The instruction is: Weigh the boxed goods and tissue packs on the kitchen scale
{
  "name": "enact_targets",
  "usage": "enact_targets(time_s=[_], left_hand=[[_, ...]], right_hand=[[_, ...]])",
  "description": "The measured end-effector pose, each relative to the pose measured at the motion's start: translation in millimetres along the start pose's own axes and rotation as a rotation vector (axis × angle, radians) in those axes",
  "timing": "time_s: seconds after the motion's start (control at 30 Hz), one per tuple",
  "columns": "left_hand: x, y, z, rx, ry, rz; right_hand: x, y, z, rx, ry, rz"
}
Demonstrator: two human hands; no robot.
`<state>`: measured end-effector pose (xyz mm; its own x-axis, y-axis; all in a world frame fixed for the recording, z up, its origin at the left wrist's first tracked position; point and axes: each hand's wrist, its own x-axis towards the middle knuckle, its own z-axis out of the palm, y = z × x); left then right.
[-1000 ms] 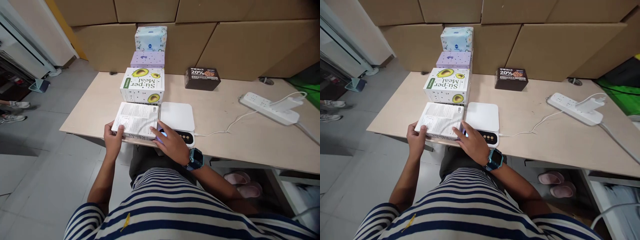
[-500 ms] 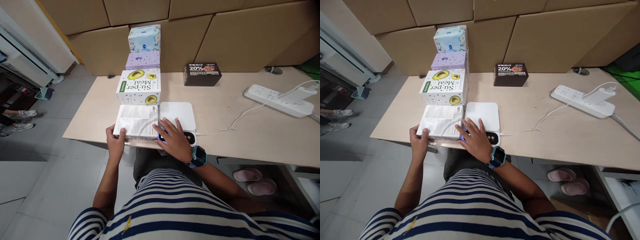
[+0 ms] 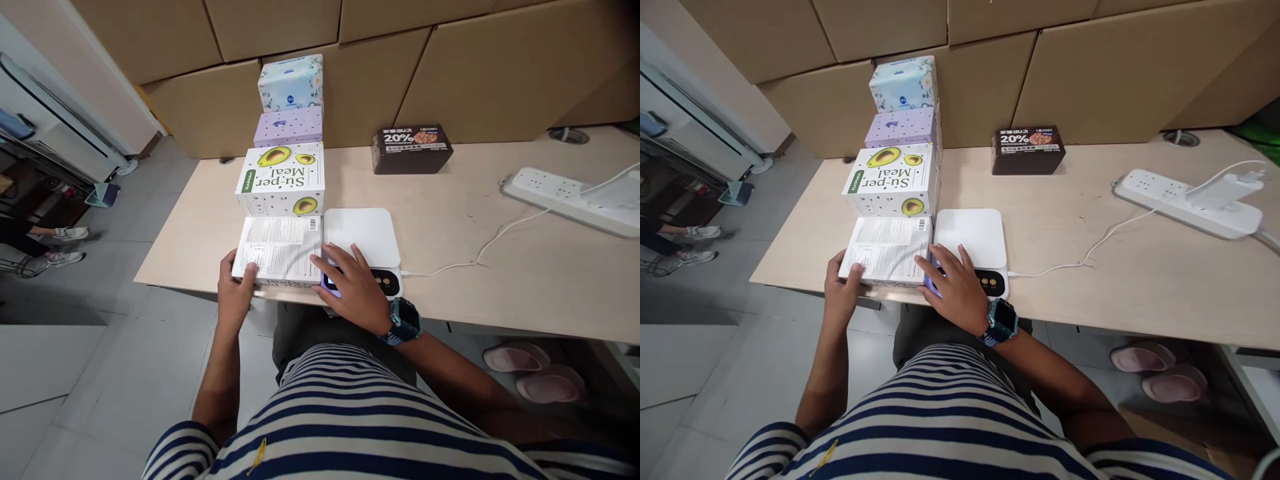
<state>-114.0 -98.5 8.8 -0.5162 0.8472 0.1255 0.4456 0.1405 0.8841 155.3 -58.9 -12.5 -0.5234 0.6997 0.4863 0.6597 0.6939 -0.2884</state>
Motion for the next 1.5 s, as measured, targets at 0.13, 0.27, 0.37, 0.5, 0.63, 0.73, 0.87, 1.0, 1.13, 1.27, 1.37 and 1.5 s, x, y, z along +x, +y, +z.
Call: enact_targets(time_s=[0.13, 0.27, 0.37, 0.5, 0.63, 0.73, 0.87, 1.0, 1.13, 1.27, 1.37, 1.5], left_hand=[[1.9, 6.6, -4.2, -0.008, -0.065, -0.064], [5.4, 13.9, -9.6, 0.029, -0.107, -0.09], [8.4, 14.7, -15.0, 0.033, -0.195, -0.006], [13.9, 9.6, -23.4, -0.017, -0.381, 0.105], [17.9, 6.7, -28.0, -0.041, -0.447, 0.11], [19.3, 9.7, -28.5, -0.03, -0.445, 0.076], [20.6, 16.2, -26.2, -0.033, -0.444, 0.06], [22.4, 17.3, -22.9, -0.036, -0.429, 0.069], [24.0, 12.5, -20.1, -0.027, -0.401, 0.051], [24.9, 9.1, -18.3, -0.026, -0.396, 0.031], [25.5, 8.0, -17.9, -0.026, -0.388, 0.031], [27.1, 7.7, -18.9, -0.015, -0.372, 0.036]], right_hand=[[-5.3, 4.1, 1.0, 0.027, -0.007, -0.003], [-10.8, 7.5, 3.6, 0.003, 0.02, -0.035], [-9.2, 4.1, 4.0, -0.055, 0.018, -0.064], [-4.2, -4.9, 1.8, -0.117, 0.06, -0.032], [-3.3, -9.3, 2.0, -0.127, 0.06, -0.007], [-3.8, -9.7, 4.3, -0.104, 0.062, 0.001], [-2.8, -9.9, 5.6, -0.086, 0.071, 0.026], [0.2, -9.6, 3.1, -0.071, 0.074, 0.042], [3.0, -7.1, 0.3, -0.061, 0.074, 0.045], [3.6, -5.1, 0.7, -0.043, 0.062, 0.06], [3.4, -5.0, 2.1, -0.024, 0.05, 0.067], [4.6, -5.4, 1.9, -0.014, 0.019, 0.086]])
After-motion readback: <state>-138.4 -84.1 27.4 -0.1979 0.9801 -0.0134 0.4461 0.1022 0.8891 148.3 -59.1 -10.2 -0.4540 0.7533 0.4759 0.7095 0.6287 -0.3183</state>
